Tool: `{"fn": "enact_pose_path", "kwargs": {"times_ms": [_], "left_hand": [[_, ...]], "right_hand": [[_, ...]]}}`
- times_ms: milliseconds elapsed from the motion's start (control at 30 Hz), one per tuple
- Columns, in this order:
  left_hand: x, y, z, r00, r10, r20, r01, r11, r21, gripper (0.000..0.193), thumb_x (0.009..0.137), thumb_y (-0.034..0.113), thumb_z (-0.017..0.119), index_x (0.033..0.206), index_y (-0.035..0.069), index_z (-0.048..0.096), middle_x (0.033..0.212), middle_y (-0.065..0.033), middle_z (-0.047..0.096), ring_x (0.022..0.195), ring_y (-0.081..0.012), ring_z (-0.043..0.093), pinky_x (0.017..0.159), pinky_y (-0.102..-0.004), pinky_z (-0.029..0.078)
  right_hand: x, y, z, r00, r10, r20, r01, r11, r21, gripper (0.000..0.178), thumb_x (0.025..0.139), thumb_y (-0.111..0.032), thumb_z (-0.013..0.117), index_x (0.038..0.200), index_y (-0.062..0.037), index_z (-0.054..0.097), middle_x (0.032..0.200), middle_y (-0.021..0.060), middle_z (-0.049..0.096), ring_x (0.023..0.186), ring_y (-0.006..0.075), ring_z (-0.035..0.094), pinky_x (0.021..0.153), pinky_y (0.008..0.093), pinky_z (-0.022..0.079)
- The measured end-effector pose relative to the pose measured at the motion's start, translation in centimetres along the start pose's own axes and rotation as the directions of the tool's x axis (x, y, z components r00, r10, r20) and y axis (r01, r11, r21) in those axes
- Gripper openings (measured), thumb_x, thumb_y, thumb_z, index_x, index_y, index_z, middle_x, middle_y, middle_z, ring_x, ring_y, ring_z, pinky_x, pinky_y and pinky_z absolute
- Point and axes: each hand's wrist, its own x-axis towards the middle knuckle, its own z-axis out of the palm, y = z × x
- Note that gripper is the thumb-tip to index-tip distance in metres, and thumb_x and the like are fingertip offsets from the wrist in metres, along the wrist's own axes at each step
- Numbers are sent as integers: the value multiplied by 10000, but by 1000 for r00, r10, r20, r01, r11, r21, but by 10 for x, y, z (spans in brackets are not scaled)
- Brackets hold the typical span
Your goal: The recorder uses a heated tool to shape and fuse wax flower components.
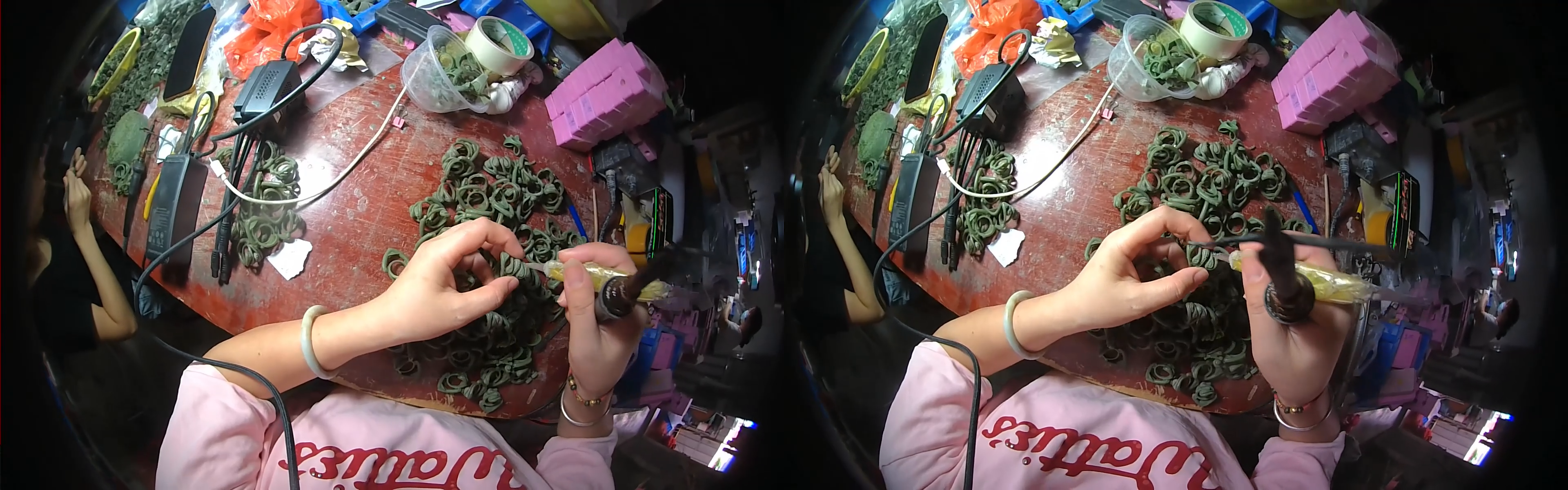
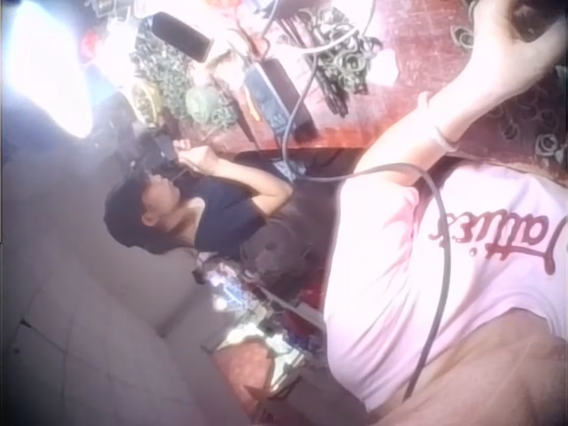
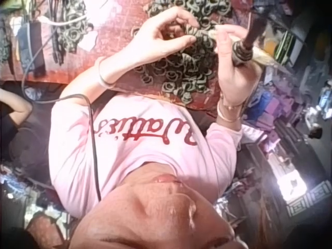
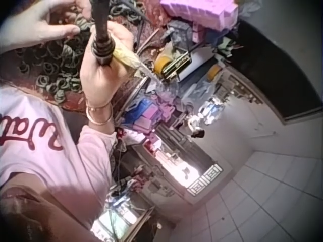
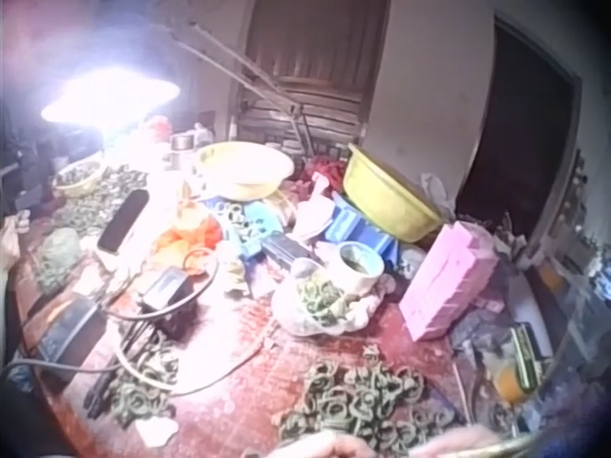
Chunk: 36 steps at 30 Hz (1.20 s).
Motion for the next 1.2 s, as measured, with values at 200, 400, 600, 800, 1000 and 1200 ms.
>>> {"fn": "enact_pose_path", "kwargs": {"times_ms": [200,400,600,800,1000,1200], "left_hand": [[0,0,0,992,117,-38,-106,970,220,299,803,13,714,1075,24,593,944,-1,562,716,-29,512,582,-176,422],[-1,5,0,991,124,-59,-97,935,340,303,742,49,717,1024,49,606,884,-49,535,652,-123,512,538,-255,478],[0,3,-1,993,119,-20,-106,939,326,324,736,52,727,1032,45,595,870,-52,521,647,-125,511,533,-257,474],[-1,7,0,996,87,7,-84,936,341,310,738,62,744,1009,42,595,870,-59,532,600,-125,512,516,-253,458],[1,3,-3,972,235,-21,-210,901,380,294,755,66,737,1011,27,599,841,-63,560,586,-131,547,514,-257,458],[1,6,-4,982,187,25,-182,905,384,282,759,71,736,1004,27,605,836,-70,570,588,-133,554,513,-268,457]], "right_hand": [[5,0,2,999,-32,41,30,999,40,115,910,-111,637,910,4,641,765,4,608,612,41,509,560,194,385],[9,6,2,980,-80,181,78,997,15,80,834,-35,662,898,1,630,826,73,644,676,144,624,619,265,470],[16,0,1,961,-119,248,127,992,-15,79,834,-36,667,882,6,622,847,90,654,687,182,649,619,274,482],[19,4,1,945,-178,275,170,984,53,73,820,-19,665,863,11,613,853,101,655,675,198,655,616,288,492],[24,4,-1,908,-280,311,297,955,-7,82,805,-28,659,864,7,614,847,103,653,670,216,655,600,294,489],[25,3,-5,906,-178,384,175,984,42,90,814,-51,657,867,7,613,832,100,652,637,214,645,568,292,474]]}}
